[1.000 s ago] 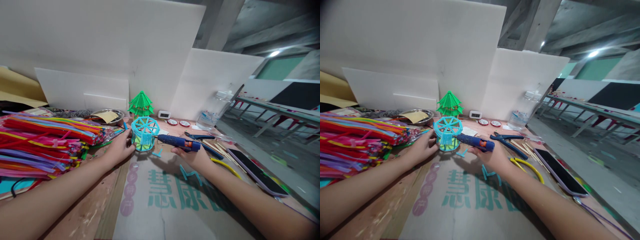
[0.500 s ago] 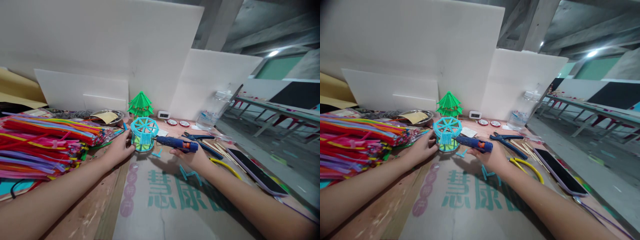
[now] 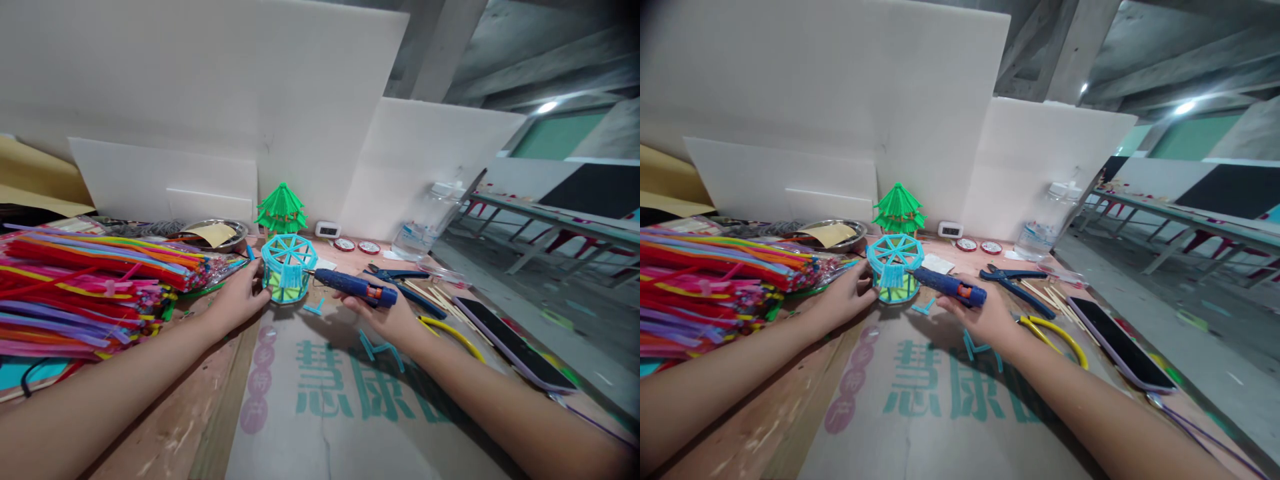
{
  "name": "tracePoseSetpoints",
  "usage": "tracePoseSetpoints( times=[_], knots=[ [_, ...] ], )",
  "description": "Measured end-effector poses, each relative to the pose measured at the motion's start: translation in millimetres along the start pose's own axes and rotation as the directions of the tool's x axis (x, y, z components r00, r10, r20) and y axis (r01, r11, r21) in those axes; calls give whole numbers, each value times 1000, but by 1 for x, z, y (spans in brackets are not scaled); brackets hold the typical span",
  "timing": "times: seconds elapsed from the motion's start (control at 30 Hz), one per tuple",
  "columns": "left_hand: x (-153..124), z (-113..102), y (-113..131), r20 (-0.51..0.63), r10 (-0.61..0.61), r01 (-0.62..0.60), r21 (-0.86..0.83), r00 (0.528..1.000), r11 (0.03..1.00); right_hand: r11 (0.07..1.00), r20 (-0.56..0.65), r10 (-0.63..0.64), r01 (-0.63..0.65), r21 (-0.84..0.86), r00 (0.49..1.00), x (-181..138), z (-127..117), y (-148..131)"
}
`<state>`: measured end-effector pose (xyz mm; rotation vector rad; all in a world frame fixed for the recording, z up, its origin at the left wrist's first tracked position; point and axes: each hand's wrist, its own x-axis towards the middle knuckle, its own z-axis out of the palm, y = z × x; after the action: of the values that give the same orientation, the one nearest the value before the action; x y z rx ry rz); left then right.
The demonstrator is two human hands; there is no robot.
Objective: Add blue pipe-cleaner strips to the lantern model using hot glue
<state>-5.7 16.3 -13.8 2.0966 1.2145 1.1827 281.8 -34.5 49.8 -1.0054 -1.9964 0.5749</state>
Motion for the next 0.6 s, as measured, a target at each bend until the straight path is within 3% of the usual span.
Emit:
tracePoseSetpoints(
  times=[0.2,0.4,0.6],
  knots=[
    [0,0,0,13,20,-20,5,1000,1000,996,-19,-32,30,-81,999,-1,-1,3],
    [0,0,-2,-6,0,0,37,1000,999,998,-1,-31,31,59,1000,-3,2,5],
    [0,0,-3,-19,-11,12,31,1000,999,1000,-47,-23,23,-7,999,-3,2,5]
  ],
)
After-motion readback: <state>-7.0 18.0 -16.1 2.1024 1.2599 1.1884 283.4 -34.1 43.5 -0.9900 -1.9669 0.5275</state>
